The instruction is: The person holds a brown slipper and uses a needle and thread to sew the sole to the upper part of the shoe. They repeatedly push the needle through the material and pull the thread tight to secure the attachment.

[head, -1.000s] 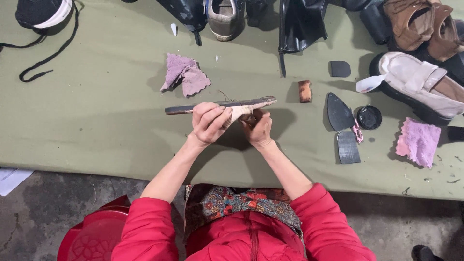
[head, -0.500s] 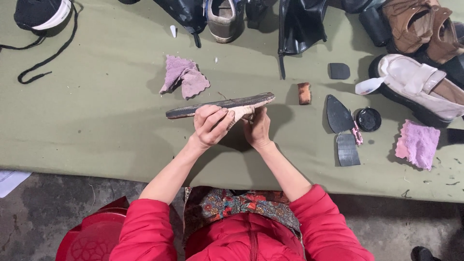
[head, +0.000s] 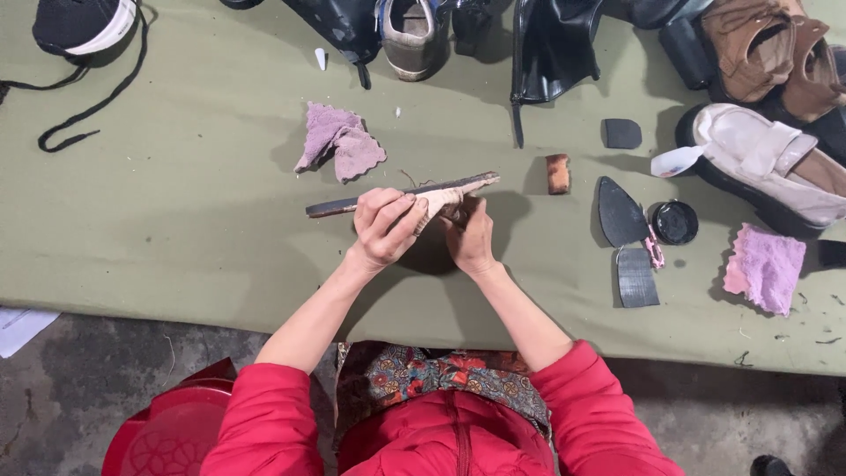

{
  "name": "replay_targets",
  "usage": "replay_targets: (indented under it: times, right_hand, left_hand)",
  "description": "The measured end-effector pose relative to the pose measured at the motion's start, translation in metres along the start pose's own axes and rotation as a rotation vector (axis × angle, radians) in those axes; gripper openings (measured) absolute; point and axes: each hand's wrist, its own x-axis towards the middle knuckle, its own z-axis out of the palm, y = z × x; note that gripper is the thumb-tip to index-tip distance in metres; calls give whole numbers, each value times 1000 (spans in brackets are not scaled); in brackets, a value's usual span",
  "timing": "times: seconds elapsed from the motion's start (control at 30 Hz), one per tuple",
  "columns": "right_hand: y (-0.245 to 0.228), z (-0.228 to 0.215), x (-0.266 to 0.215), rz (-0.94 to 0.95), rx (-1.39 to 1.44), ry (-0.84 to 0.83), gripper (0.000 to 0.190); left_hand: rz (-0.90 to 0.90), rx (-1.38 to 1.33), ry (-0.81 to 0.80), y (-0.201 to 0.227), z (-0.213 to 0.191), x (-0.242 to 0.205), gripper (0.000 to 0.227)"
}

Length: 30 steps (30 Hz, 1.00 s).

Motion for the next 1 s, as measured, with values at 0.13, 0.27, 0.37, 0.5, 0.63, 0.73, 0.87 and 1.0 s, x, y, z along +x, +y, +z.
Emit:
replay_targets:
  times: [0.13, 0.27, 0.37, 0.5, 0.63, 0.73, 0.87, 1.0]
  right_hand:
    - [22, 5, -4, -104, -48, 97, 37]
    - [37, 8, -4, -66, -10, 189, 35]
    - [37, 8, -2, -66, 27, 215, 34]
    - [29, 6, 1, -48, 41, 237, 31]
    - [28, 7, -2, -59, 36, 221, 29]
    - [25, 4, 2, -92, -5, 234, 28]
    - [12, -8, 12, -206, -142, 295, 27]
    - [7, -14, 19, -356, -324, 361, 25]
  left_hand:
    - [-28, -1, -53, -6, 0, 21, 5]
    - [-138, -2, -171, -10, -1, 28, 16]
    - [-388, -107, -145, -6, -5, 36, 18]
    - [-948, -378, -230, -2, -5, 35, 19]
    - [-1365, -595, -287, -5, 11, 39, 38]
    - [-1747, -709, -224, -10, 31, 33, 50]
    - [-1844, -831, -356, -12, 41, 37, 35]
    - [-1717, -904, -376, -12, 32, 40, 27]
